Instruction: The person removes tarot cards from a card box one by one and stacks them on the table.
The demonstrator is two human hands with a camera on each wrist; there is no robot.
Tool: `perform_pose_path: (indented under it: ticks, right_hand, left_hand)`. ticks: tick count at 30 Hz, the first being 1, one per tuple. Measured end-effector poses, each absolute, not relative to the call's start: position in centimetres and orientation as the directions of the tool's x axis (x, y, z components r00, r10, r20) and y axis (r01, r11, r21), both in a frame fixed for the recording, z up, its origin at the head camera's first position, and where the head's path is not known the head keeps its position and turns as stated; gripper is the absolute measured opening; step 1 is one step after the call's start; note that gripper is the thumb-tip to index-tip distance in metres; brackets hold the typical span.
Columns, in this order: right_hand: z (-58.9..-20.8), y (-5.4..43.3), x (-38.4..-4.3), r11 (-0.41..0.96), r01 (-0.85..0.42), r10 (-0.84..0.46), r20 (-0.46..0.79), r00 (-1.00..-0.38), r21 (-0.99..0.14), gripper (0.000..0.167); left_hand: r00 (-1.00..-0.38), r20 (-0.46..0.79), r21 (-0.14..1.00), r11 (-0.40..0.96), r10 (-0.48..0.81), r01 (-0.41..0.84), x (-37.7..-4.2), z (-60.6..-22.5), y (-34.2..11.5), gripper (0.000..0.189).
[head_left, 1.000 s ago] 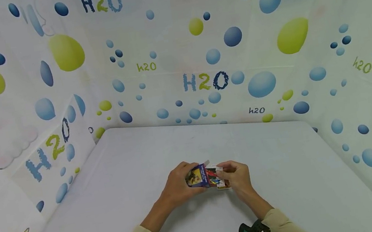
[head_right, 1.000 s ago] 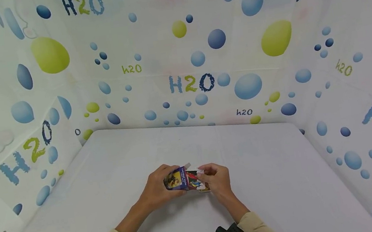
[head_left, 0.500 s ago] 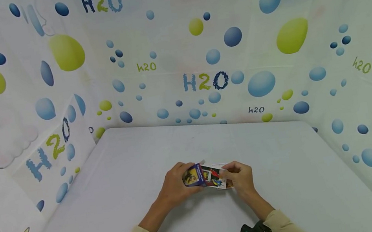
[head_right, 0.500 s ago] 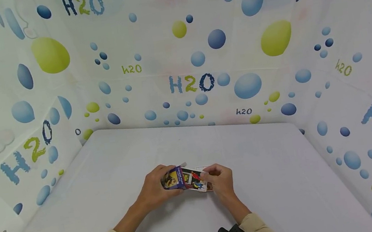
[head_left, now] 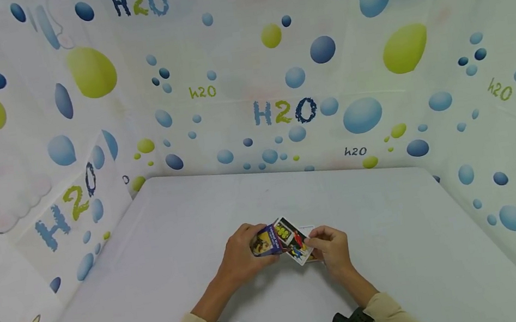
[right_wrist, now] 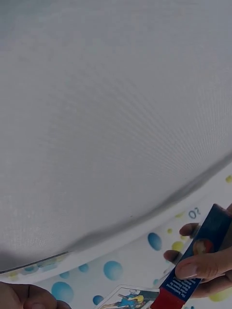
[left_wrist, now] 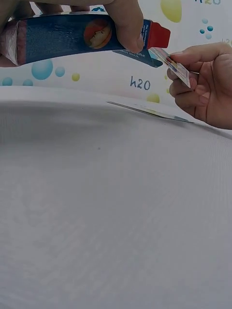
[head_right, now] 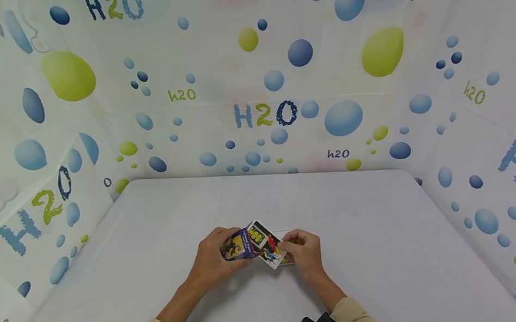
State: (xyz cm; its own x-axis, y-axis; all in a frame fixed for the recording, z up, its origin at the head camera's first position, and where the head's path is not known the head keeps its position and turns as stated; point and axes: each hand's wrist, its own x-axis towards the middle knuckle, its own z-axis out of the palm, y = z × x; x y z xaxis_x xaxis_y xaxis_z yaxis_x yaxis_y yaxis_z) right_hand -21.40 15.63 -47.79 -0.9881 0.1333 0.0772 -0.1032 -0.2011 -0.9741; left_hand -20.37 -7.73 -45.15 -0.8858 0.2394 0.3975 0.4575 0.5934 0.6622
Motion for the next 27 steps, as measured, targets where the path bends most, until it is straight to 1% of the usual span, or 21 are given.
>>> perform_pose_path:
  ticks: [13, 22, 27]
  right_hand:
    - [-47.7, 15.0, -21.7, -0.115, -0.106, 0.092, 0.096, -0.991, -0.988, 0.02]
    - [-47.7, 14.3, -22.0, -0.031, -0.126, 0.079, 0.123, -0.989, -0.992, 0.017]
    - [-47.5, 14.1, -22.2, 0.048, -0.131, 0.085, 0.135, -0.987, -0.99, 0.011]
  left_hand:
    - [-0.88, 0.399, 0.646, 0.602, 0.257, 0.469, -20.6, -45.4, -7.7, 0.071]
    - [-0.867, 0.415, 0.62, 0.611, 0.276, 0.492, -20.6, -45.7, -7.7, 0.071]
    - [-0.872, 0.408, 0.632, 0.605, 0.272, 0.485, -20.7, -45.8, -7.8, 0.071]
